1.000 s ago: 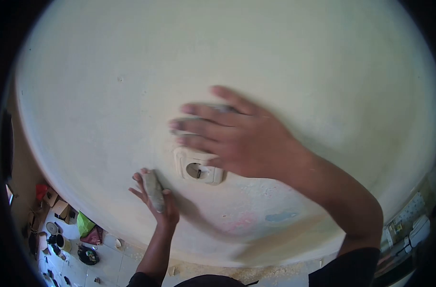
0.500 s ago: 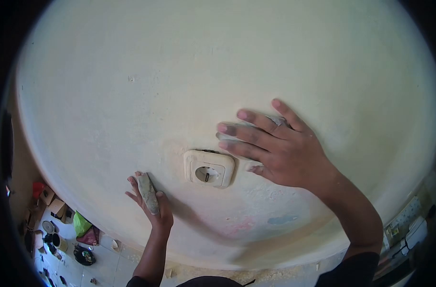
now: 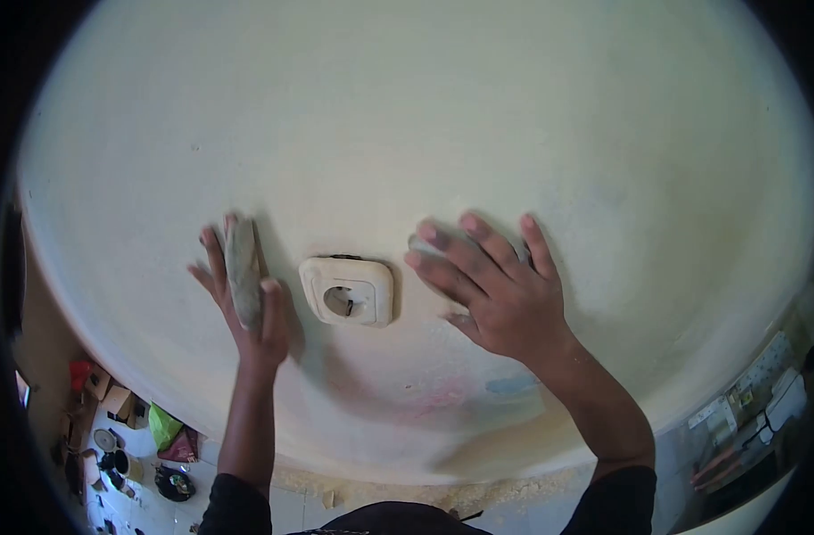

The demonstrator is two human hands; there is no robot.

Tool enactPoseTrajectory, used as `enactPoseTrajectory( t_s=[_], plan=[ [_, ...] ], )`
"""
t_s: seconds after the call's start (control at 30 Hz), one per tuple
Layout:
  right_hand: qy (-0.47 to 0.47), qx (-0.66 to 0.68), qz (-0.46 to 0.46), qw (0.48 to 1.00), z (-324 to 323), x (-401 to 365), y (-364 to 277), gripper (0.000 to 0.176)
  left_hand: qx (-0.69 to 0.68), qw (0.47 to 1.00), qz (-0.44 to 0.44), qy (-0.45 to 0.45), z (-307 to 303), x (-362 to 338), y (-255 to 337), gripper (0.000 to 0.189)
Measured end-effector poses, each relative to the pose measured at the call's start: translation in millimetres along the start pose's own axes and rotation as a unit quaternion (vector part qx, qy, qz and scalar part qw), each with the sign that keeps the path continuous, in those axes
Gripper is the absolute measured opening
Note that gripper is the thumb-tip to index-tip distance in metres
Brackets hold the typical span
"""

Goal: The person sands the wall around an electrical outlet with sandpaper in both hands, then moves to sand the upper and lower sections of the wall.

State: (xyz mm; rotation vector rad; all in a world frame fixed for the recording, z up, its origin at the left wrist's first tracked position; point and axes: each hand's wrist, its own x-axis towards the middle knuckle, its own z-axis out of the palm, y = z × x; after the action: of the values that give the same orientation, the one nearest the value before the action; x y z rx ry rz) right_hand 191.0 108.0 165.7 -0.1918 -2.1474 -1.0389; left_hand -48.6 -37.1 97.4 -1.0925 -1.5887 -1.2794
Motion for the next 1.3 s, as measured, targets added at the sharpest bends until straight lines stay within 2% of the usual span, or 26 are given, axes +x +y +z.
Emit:
enactPoseTrajectory(
  t_s=[0.03,0.13,0.17,0.2,0.27,0.3,0.37,0.47,0.57,0.63,0.73,0.8,0.83,0.9,0.93,1.0,1.1,1.2,1.27,1.3],
  plan=[
    [-0.025,-0.003,0.021,0.999,-3,1,4,0.058,0.001,1.0,0.023,-0.004,-2,11,4,0.056],
    [0.004,0.026,0.138,0.99,12,-28,-14,0.061,-0.025,0.998,0.033,-0.038,-10,10,0,0.057],
    [-0.058,0.022,0.119,0.991,17,-46,-30,0.063,-0.015,0.998,0.026,-0.053,-10,-5,-1,0.057],
    [-0.018,0.0,0.055,0.998,35,-62,-44,0.06,0.013,0.996,0.037,-0.078,-8,-14,-2,0.058],
    [-0.004,0.011,-0.014,1.0,36,-59,-49,0.058,0.071,0.988,0.051,-0.127,-7,-24,-2,0.062],
    [-0.013,0.023,-0.009,1.0,31,-52,-42,0.057,0.077,0.986,0.077,-0.124,-11,-9,1,0.062],
    [-0.031,0.043,0.001,0.999,11,-25,-14,0.056,0.034,0.993,0.061,-0.096,-15,22,11,0.064],
    [-0.01,0.033,0.089,0.995,10,-39,-12,0.057,0.014,0.995,0.051,-0.081,-10,27,9,0.067],
    [-0.017,0.0,0.001,1.0,40,-88,-37,0.059,0.056,0.991,0.039,-0.115,-6,-21,-5,0.069],
    [-0.015,-0.031,-0.056,0.998,35,-79,-19,0.059,0.063,0.991,0.063,-0.102,-6,-10,-7,0.07],
    [-0.021,-0.019,-0.001,1.0,-1,-38,25,0.066,0.026,0.994,0.073,-0.072,-13,29,9,0.065],
    [0.017,0.006,0.109,0.994,-24,-19,47,0.068,0.0,0.996,0.08,-0.039,-15,52,13,0.057],
    [0.008,-0.002,0.114,0.993,-23,-21,42,0.067,-0.005,0.996,0.08,-0.034,-14,51,16,0.055],
    [-0.007,-0.013,0.119,0.993,-9,-29,17,0.066,0.021,0.992,0.093,-0.083,-17,43,20,0.062],
    [0.008,0.008,0.033,0.999,-5,-28,12,0.065,0.037,0.989,0.098,-0.107,-21,44,23,0.066],
    [0.023,0.02,-0.031,0.999,-2,-20,30,0.065,0.051,0.986,0.125,-0.101,-26,66,25,0.064],
    [0.036,-0.019,0.08,0.996,-40,28,70,0.062,0.049,0.984,0.166,-0.042,-28,124,38,0.057],
    [0.084,-0.03,0.123,0.988,-44,64,56,0.063,0.026,0.986,0.167,0.007,-28,166,61,0.053],
    [0.081,0.008,-0.029,0.996,-28,70,38,0.057,0.035,0.982,0.187,-0.002,-26,175,72,0.051],
    [0.079,0.035,-0.036,0.996,-31,74,43,0.057,0.036,0.98,0.197,-0.009,-27,177,78,0.051]
  ],
)
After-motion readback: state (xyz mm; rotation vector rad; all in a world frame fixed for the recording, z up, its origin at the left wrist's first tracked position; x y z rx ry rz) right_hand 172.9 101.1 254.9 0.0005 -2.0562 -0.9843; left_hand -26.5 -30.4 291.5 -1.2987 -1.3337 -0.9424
